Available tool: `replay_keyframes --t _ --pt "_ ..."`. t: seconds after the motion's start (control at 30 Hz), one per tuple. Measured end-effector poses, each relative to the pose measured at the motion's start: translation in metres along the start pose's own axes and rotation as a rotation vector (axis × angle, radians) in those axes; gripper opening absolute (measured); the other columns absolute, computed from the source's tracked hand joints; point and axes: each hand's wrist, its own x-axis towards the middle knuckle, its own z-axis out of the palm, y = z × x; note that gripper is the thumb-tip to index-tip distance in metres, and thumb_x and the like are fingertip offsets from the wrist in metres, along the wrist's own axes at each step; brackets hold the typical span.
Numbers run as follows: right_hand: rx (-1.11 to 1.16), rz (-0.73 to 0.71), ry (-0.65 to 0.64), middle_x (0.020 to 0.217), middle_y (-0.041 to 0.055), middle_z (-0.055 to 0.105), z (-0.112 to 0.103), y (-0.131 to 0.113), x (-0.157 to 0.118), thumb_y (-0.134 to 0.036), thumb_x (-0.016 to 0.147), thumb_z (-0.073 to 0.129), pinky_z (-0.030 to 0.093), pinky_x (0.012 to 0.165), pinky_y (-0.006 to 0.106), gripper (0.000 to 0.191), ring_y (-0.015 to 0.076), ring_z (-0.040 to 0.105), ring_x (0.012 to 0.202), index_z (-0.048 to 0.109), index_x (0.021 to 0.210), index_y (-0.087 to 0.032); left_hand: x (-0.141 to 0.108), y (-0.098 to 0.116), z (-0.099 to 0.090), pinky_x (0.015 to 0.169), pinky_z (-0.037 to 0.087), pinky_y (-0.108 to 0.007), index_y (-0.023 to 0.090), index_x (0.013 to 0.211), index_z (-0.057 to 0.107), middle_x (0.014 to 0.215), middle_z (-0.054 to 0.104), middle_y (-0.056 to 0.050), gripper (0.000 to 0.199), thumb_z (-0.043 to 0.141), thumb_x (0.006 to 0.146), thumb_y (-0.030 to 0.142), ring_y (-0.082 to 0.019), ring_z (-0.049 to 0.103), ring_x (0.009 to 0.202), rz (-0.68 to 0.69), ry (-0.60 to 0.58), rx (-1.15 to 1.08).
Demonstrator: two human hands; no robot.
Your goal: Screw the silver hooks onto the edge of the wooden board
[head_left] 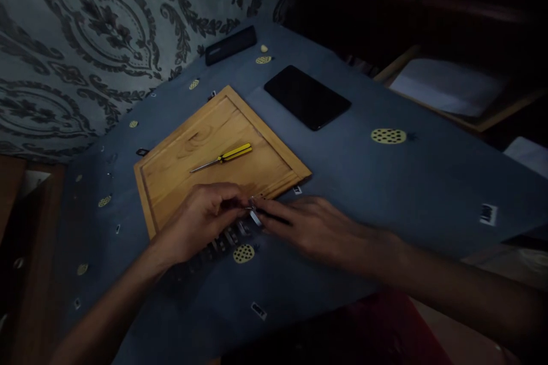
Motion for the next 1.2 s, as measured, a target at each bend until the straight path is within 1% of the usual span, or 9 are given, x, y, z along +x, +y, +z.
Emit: replay_keyframes --t 0.1,0.2,0.4,0.57,0.73,0.87,0.97,1.1,1.2 --pt "0.025 0.005 -0.008 0.129 0.0142 0.068 0.0004 0.0 0.0008 -0.006 0.095 0.043 0.059 0.058 0.031 0.033 0.0161 0.07 0.071 0.063 0.121 -0.012 0.0005 0.0004 -0.0006 0.065 0.047 -0.021 0.018 0.083 0.07 0.078 0.072 0.001 0.011 0.062 0.091 0.019 -0.013 0.066 0.072 0.0 -0.024 0.055" --pt "0.037 0.009 -0.036 0.131 0.0144 0.067 -0.0004 -0.0005 0.0006 -0.002 0.093 0.043 0.059 0.057 0.032 0.036 0.0162 0.07 0.071 0.063 0.121 -0.012 0.001 0.0012 -0.0012 0.066 0.047 -0.021 0.019 0.085 0.07 0.079 0.072 0.002 0.01 0.062 0.09 0.016 -0.013 0.066 0.073 -0.002 -0.044 0.083" --pt "0.027 0.014 -0.024 0.133 0.0142 0.067 0.0005 -0.0007 -0.0003 -0.001 0.09 0.047 0.056 0.056 0.029 0.036 0.0146 0.068 0.069 0.062 0.121 -0.012 0.003 0.0023 -0.0001 0.067 0.048 -0.02 0.02 0.086 0.07 0.08 0.072 0.003 0.012 0.063 0.089 0.011 -0.012 0.067 0.074 0.031 -0.056 0.107" --pt "0.055 0.004 -0.016 0.131 0.0156 0.067 -0.0001 0.0002 0.0008 -0.003 0.09 0.048 0.056 0.056 0.031 0.033 0.0154 0.068 0.069 0.063 0.118 -0.012 0.0049 0.006 0.0011 0.069 0.049 -0.021 0.02 0.087 0.07 0.081 0.072 0.004 0.015 0.064 0.088 0.006 -0.011 0.067 0.074 0.045 -0.062 0.154" --pt "0.071 0.027 -0.052 0.132 0.0145 0.067 -0.0015 -0.0007 0.0006 -0.004 0.091 0.048 0.056 0.06 0.029 0.036 0.0141 0.068 0.073 0.063 0.122 -0.014 0.0053 0.0055 0.0028 0.073 0.052 -0.023 0.021 0.089 0.07 0.083 0.074 0.002 0.014 0.064 0.089 0.008 -0.013 0.069 0.077 0.071 -0.061 0.175" --pt "0.053 0.017 -0.104 0.133 0.0151 0.066 -0.0048 -0.0012 0.0009 0.0 0.087 0.047 0.057 0.06 0.03 0.043 0.0163 0.07 0.076 0.062 0.126 -0.013 0.0052 0.0033 0.0042 0.073 0.052 -0.023 0.02 0.09 0.07 0.084 0.074 0.001 0.012 0.064 0.089 0.01 -0.013 0.069 0.077 0.081 -0.039 0.174" --pt "0.057 0.007 -0.091 0.132 0.016 0.066 -0.0039 -0.0008 0.0007 0.002 0.086 0.046 0.056 0.059 0.031 0.045 0.0167 0.069 0.076 0.062 0.126 -0.011 0.0051 0.003 0.0047 0.072 0.052 -0.022 0.02 0.088 0.07 0.083 0.074 0.002 0.011 0.065 0.089 0.01 -0.013 0.069 0.077 0.079 -0.03 0.167" --pt "0.068 0.023 -0.065 0.129 0.0146 0.067 0.0009 -0.0004 -0.0005 -0.001 0.09 0.048 0.055 0.059 0.029 0.039 0.0151 0.069 0.074 0.061 0.125 -0.013 0.0049 0.0027 0.0053 0.071 0.051 -0.022 0.02 0.088 0.071 0.082 0.074 0.002 0.011 0.065 0.089 0.01 -0.012 0.069 0.076 0.075 -0.026 0.155" --pt "0.09 0.025 -0.064 0.131 0.0151 0.066 0.0028 -0.0001 -0.0012 -0.003 0.092 0.047 0.056 0.061 0.031 0.038 0.0157 0.069 0.075 0.061 0.125 -0.013 0.0049 0.0014 0.0057 0.071 0.051 -0.022 0.021 0.088 0.071 0.082 0.074 0.002 0.011 0.066 0.089 0.01 -0.012 0.069 0.076 0.077 -0.028 0.152"
